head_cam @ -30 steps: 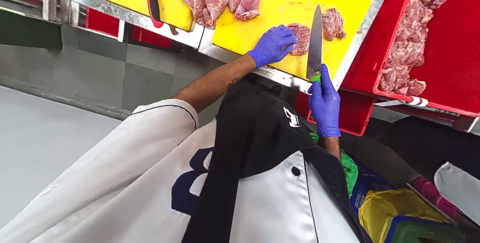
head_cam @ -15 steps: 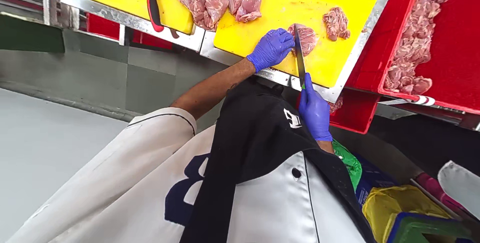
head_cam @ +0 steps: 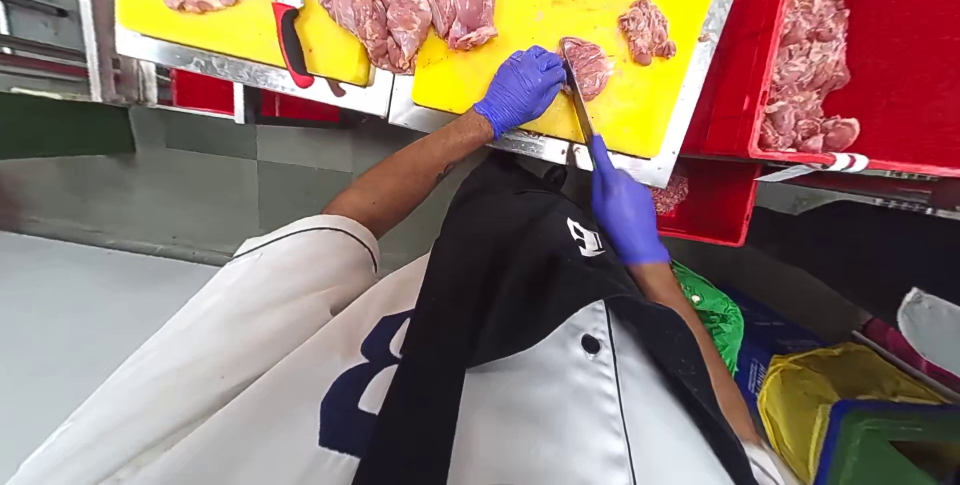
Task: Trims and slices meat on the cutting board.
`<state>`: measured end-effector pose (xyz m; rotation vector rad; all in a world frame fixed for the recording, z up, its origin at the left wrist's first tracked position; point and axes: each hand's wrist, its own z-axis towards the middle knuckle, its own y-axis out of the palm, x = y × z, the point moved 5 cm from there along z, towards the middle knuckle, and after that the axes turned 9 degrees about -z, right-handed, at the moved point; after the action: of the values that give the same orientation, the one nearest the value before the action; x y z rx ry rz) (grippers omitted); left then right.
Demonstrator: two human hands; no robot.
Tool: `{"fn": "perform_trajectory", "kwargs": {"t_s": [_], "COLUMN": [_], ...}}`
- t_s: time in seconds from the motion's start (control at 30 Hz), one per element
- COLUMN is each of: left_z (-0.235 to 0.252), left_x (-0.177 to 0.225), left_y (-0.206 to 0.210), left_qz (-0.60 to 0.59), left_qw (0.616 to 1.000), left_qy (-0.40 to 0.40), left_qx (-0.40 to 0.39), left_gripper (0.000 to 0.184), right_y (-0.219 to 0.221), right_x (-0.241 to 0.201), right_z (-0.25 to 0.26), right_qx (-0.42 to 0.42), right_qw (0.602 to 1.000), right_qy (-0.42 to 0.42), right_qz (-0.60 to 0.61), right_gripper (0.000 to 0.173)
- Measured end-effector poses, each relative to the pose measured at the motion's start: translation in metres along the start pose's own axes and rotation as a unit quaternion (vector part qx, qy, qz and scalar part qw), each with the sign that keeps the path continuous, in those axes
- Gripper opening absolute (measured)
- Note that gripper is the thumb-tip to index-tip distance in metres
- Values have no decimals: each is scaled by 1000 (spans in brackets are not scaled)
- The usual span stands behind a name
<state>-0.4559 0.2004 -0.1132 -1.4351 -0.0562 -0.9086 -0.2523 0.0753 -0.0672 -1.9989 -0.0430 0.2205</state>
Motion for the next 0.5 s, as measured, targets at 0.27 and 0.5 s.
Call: {"fn": "perform_trajectory", "kwargs": {"t_s": [0.27,0.5], "left_z": [25,4], "left_x": [-13,90], "left_y": [-14,19], "left_qz": [-57,-192], "left_qw": [989,947], "left_qy": [-126,-12], "left_qx": [-60,-256], "left_gripper": [47,16], "right_y": [-23,-22], "right_x": [73,112], "right_z": [-84,-116], "right_qx": [-15,105], "right_qw": [987,947], "right_qy": [4,136], "right_qz": [157,271], "right_gripper": [50,50]}}
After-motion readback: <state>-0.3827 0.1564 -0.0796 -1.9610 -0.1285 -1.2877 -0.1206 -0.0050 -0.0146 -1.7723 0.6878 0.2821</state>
